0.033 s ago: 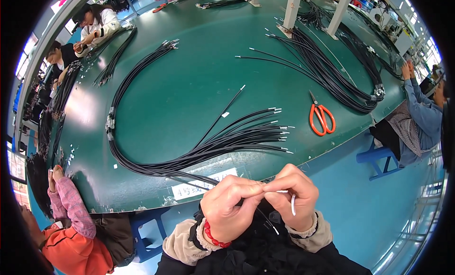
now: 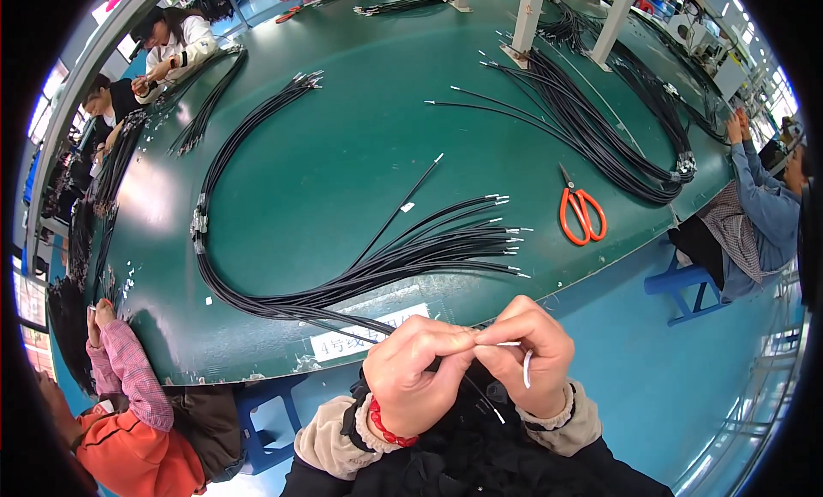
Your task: The person assembles wire harnesses by hand, wrapping a small white strip around the end of a black wire and fitting a metal terminal onto the tip. After completing a bundle, the person lifts the wires to show the camera and then lays them back down on the table.
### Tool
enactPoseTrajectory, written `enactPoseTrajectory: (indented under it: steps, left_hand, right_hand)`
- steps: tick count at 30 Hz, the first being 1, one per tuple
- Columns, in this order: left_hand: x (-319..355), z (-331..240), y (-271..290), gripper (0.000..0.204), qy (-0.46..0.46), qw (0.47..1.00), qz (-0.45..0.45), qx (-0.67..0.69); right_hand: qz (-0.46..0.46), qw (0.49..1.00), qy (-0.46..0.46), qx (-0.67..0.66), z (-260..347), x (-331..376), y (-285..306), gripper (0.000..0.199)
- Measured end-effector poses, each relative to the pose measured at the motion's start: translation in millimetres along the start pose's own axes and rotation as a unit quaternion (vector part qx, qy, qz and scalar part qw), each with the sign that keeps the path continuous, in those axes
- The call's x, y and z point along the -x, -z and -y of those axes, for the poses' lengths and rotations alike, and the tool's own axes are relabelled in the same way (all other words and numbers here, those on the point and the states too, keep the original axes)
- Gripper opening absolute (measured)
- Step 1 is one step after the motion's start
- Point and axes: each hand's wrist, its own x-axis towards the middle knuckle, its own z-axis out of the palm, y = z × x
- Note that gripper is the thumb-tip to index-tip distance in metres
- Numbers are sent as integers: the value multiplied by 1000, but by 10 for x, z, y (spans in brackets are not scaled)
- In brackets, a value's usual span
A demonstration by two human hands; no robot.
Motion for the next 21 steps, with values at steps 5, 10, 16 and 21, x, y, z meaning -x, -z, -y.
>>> enactPoseTrajectory:
  steps: [5,10,16,21]
  left_hand:
    - [-41,47,-44,19,9,1000,15,-7]
    - [-15,111,-93,16,88,992,43,74]
    - [14,91,-117,12,99,990,34,89]
    - [29,81,-98,13,91,989,54,106]
  right_hand:
    - [2,992,-93,-84,-23,4,66,39]
    - [23,991,-85,-102,14,-27,199,48]
    - [39,998,-54,6,53,-2,372,37]
    - [19,997,-70,35,60,16,398,14]
